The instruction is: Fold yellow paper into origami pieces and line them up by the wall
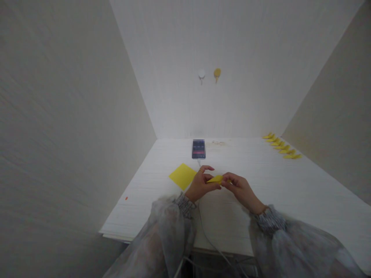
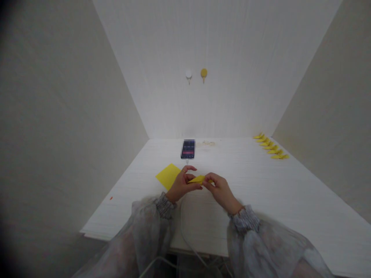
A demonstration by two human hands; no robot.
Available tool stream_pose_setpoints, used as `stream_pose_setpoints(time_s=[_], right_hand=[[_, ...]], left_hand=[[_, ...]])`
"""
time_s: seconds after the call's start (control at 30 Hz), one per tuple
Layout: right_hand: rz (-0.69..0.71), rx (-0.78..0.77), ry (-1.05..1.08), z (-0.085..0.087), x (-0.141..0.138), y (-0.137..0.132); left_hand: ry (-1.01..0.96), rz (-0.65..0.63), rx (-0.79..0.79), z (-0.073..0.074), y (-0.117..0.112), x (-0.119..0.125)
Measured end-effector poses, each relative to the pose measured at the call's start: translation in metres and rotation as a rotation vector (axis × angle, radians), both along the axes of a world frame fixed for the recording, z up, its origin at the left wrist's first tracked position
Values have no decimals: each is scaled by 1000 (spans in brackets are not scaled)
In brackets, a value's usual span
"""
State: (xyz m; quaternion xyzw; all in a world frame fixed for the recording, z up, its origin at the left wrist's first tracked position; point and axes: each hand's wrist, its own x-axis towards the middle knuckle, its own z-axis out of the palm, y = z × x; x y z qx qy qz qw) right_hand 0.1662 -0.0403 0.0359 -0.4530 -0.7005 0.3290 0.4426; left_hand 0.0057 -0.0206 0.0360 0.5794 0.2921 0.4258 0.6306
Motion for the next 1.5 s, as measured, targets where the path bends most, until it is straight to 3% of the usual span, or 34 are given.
stream_pose_setpoints(time_s=[0.13, 0.5, 0.87, 1.1, 1.3, 1.5], right_hand=[[-7, 8, 6, 0, 0, 0], [-38, 209, -142, 3, -1, -2], [-49, 115, -154, 0, 0, 1], [166, 395, -214, -1, 4, 1], [14, 711, -411, -2, 8, 3], [57, 736, -521, 7, 7, -3]], left_hand=[[60, 41, 15, -1, 0, -1], [-95, 34, -106, 1, 1, 1], [-75, 9, -87, 2, 0, 2], [-62, 24, -198, 6, 0, -3], [-21, 49, -195, 7, 1, 1], [-23, 36, -192, 9, -1, 2]])
